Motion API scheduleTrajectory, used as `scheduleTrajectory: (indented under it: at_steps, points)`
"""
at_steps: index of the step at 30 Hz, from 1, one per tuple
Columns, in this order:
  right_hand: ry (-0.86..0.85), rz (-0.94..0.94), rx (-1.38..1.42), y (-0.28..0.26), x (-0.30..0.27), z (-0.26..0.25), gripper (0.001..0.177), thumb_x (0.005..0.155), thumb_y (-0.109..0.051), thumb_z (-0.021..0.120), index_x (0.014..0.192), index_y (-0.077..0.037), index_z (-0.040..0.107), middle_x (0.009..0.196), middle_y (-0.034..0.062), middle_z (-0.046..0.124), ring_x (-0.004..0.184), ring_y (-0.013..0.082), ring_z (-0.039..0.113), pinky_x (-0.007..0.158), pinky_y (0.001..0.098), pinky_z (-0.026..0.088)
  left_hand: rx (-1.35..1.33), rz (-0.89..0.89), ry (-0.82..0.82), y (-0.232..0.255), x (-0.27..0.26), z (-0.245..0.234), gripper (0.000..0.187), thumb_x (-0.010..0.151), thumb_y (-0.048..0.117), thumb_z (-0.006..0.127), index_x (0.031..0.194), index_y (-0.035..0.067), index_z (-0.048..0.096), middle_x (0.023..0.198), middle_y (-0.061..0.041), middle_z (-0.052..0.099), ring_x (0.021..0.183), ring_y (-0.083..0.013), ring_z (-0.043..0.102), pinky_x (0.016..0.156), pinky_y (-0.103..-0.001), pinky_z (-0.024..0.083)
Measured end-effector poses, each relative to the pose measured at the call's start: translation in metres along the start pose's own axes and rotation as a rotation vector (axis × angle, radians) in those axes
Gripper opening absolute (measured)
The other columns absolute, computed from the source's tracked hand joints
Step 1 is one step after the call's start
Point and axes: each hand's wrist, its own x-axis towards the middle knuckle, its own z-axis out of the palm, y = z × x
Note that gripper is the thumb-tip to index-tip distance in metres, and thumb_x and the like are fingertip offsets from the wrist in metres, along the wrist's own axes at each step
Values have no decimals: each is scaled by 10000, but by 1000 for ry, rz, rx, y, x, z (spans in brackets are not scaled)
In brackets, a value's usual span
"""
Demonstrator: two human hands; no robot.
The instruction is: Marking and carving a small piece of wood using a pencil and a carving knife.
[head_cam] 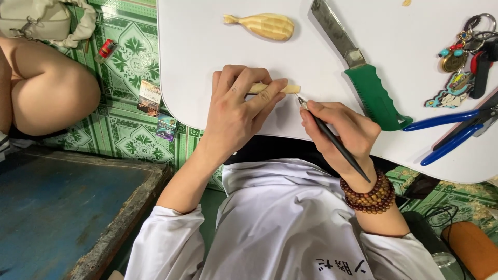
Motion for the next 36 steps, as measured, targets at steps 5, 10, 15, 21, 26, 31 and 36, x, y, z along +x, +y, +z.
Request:
scheduleTrajectory:
  at_steps: [5, 10, 15, 21, 26, 31, 36]
  points:
    - [-7, 14, 23, 0, 2, 1, 58, 967, 101, 755, 934, 131, 718, 804, 227, 712, 675, 363, 731, 591, 400, 610, 3, 4, -8, -2, 0, 0, 155, 955, 158, 773, 1107, 177, 796, 999, 7, 586, 943, -223, 545, 787, -342, 402]
    - [-18, 32, 26, -1, 2, 1, 72, 970, 100, 751, 922, 133, 709, 802, 237, 709, 703, 389, 738, 600, 418, 613, -2, -1, -14, -1, 0, -2, 156, 951, 153, 777, 1104, 173, 799, 1003, 5, 591, 944, -222, 544, 790, -338, 405]
    - [-19, 25, 13, 1, 2, 0, 81, 972, 81, 761, 928, 129, 713, 807, 230, 711, 703, 391, 734, 602, 418, 610, 4, -10, -19, -1, 0, -2, 159, 943, 140, 784, 1097, 174, 810, 995, 10, 597, 943, -215, 546, 796, -337, 406]
    - [-20, 26, 13, 2, 1, 1, 80, 974, 79, 760, 928, 126, 715, 807, 225, 709, 718, 386, 739, 613, 411, 610, 4, -18, -13, -1, -1, -1, 167, 945, 146, 784, 1106, 183, 810, 997, 11, 600, 942, -215, 546, 798, -338, 411]
    - [-36, -13, 1, 1, 7, 0, 107, 991, 95, 727, 897, 130, 692, 766, 213, 677, 698, 364, 726, 572, 368, 597, -3, -16, -14, 0, 0, -2, 158, 942, 139, 783, 1094, 170, 812, 998, 10, 600, 942, -213, 543, 804, -338, 407]
    - [-35, -37, -29, 3, 3, 2, 139, 996, 84, 730, 869, 110, 680, 749, 197, 660, 654, 340, 696, 539, 348, 585, 7, -23, -10, 2, 0, -2, 151, 935, 140, 791, 1084, 160, 813, 994, 7, 605, 938, -217, 544, 810, -342, 412]
    - [-51, -114, -40, 4, 4, 3, 149, 990, 92, 701, 848, 115, 664, 748, 195, 638, 663, 363, 702, 532, 354, 581, 18, -10, -7, 1, 0, -2, 158, 942, 140, 777, 1095, 162, 807, 998, 8, 600, 930, -218, 541, 802, -339, 415]
